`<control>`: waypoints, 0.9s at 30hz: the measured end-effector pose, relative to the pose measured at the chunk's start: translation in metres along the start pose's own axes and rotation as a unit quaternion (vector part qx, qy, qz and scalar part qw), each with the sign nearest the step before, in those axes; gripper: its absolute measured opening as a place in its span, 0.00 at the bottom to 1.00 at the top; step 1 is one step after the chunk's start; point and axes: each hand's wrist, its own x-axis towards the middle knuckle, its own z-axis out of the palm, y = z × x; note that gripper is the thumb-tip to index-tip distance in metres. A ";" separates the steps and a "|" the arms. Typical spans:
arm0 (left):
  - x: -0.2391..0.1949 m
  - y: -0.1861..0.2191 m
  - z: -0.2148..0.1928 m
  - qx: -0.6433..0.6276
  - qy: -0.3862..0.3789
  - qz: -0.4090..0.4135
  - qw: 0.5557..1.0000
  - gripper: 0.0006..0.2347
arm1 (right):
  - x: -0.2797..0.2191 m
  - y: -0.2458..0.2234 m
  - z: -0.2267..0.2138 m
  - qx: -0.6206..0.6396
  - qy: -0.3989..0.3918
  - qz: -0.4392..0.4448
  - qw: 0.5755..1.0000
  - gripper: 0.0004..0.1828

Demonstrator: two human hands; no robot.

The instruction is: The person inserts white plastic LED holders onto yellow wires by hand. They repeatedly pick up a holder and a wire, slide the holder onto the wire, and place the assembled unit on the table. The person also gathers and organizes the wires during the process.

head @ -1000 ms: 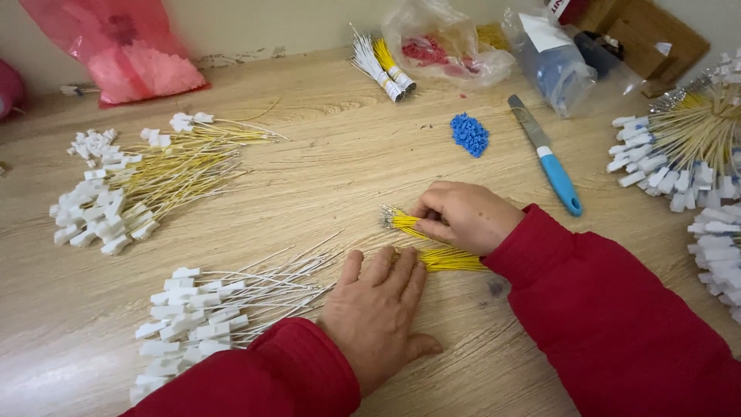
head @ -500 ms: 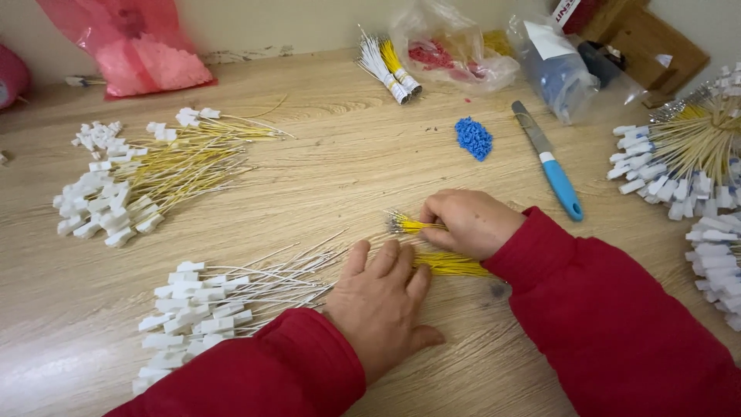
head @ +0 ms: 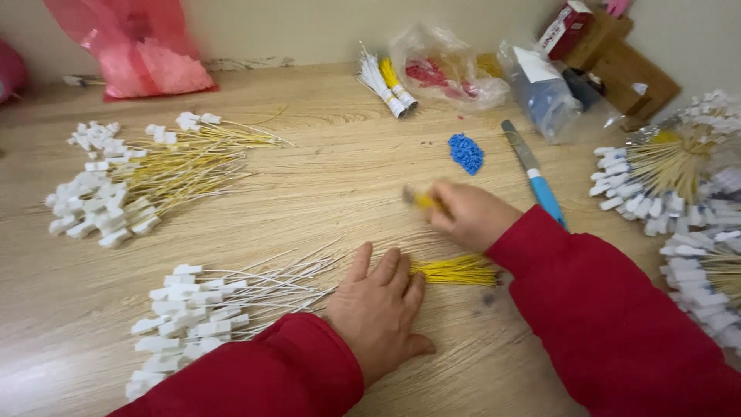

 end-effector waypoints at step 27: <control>0.010 -0.006 0.041 -0.013 0.075 0.028 0.997 0.40 | 0.025 -0.033 -0.013 0.563 0.394 -0.200 0.699 0.08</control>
